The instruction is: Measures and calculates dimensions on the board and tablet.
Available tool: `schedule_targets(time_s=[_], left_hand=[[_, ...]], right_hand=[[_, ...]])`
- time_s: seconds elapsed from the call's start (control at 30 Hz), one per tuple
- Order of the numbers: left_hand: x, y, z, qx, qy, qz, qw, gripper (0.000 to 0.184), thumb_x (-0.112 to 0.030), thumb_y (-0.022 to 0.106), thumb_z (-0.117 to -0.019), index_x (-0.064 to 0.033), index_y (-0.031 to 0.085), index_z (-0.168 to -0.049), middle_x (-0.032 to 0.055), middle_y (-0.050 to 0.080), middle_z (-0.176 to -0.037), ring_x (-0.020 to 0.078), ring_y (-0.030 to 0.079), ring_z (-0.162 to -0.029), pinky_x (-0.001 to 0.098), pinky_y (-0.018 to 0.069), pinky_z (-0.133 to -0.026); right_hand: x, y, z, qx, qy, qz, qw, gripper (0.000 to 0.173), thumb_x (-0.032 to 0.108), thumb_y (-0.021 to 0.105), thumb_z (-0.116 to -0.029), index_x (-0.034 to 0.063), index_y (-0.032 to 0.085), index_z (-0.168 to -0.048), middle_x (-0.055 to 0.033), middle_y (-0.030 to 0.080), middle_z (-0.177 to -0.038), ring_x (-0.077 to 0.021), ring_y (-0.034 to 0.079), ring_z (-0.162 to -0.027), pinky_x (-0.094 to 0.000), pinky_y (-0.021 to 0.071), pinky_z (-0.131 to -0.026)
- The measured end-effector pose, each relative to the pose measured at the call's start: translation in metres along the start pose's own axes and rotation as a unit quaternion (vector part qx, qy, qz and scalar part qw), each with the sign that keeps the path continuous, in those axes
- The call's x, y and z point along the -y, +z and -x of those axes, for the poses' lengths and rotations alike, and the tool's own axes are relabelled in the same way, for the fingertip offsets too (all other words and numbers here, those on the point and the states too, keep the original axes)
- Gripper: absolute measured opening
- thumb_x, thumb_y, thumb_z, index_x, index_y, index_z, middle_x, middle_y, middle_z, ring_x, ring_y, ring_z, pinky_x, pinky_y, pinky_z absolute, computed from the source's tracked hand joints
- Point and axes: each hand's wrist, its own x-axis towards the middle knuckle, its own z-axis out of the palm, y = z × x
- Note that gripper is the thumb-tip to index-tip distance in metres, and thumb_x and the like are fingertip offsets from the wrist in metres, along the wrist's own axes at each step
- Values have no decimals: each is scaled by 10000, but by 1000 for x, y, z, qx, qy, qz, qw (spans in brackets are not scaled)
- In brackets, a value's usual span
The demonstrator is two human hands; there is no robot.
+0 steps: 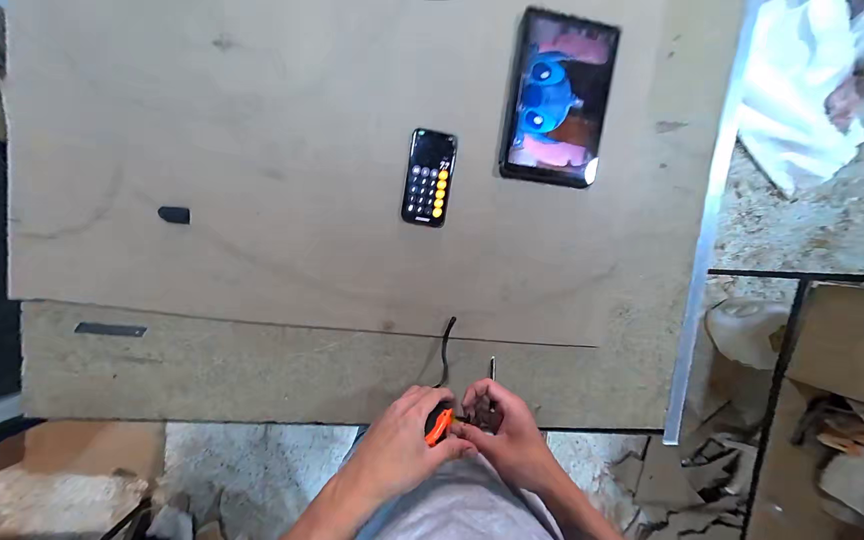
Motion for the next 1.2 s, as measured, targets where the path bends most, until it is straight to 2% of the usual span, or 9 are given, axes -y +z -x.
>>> schedule_targets(time_s=[0.13, 0.33, 0.47, 0.57, 0.67, 0.83, 0.9, 1.03, 1.2], left_hand=[[13, -39, -15, -52, -62, -88, 993, 655, -710, 635, -873, -198, 688, -1279, 24, 697, -1228, 189, 659, -1145, 445, 548, -1000], [61, -129, -36, -118, -91, -193, 970, 357, -422, 669, -939, -245, 709, -1246, 30, 710, -1178, 263, 662, -1117, 563, 551, -924], [74, -166, -54, -122, -62, -204, 969, 418, -536, 716, -892, -263, 732, -1208, 1, 722, -1149, 227, 674, -1087, 531, 548, -936], [70, -166, -67, -97, -62, -193, 974, 522, -663, 679, -860, -291, 729, -1222, -34, 725, -1151, 174, 676, -1086, 488, 553, -949], [63, -148, -78, -87, -53, -166, 981, 497, -664, 661, -877, -304, 742, -1210, -47, 736, -1106, 150, 688, -1037, 465, 567, -911], [47, -123, -90, -157, -54, -178, 970, 288, -448, 615, -946, -297, 782, -1126, -4, 720, -1170, 263, 672, -1089, 566, 548, -884], [41, -128, -96, -192, -44, -191, 962, 298, -448, 622, -953, -250, 793, -1096, 29, 732, -1169, 294, 677, -1083, 577, 535, -877], [27, -144, -117, -228, -35, -206, 951, 325, -502, 679, -940, -211, 798, -1021, 40, 754, -1062, 258, 713, -937, 577, 551, -793], [-3, -153, -149, -236, -82, -210, 945, 234, -364, 754, -941, -149, 790, -1026, 125, 715, -1148, 344, 678, -1027, 641, 517, -859]], right_hand=[[11, -34, -14, -136, -13, 81, 987, 196, 111, 710, -892, 62, 681, -1080, -36, 674, -884, -149, 654, -754, -323, 576, -650], [11, -166, -7, -351, -11, 121, 929, 197, 100, 680, -919, 50, 690, -1109, -103, 714, -961, -238, 688, -783, -420, 603, -692], [16, -210, -5, -448, 12, 135, 884, 152, 47, 683, -952, 31, 673, -1103, -104, 703, -942, -220, 676, -764, -404, 592, -703], [20, -200, -18, -430, 18, 142, 891, 179, 56, 690, -943, 50, 672, -1122, -92, 714, -969, -219, 697, -802, -413, 609, -718], [12, -177, -33, -383, 3, 152, 911, 249, 109, 711, -910, 91, 673, -1156, -61, 730, -1011, -190, 721, -873, -393, 631, -752], [-8, -204, -46, -514, 27, 169, 841, 180, 86, 726, -940, 78, 670, -1111, -49, 723, -970, -149, 693, -800, -355, 599, -719], [-11, -222, -53, -557, 34, 156, 815, 182, 106, 747, -936, 74, 656, -1091, -49, 714, -932, -148, 688, -752, -350, 600, -690], [-5, -241, -89, -574, -25, 111, 811, 207, 70, 805, -862, 44, 673, -1019, -53, 727, -853, -148, 718, -713, -343, 638, -669], [9, -239, -109, -546, -9, 156, 823, 158, 148, 827, -851, 112, 712, -953, 18, 716, -789, -71, 680, -682, -279, 582, -625]])
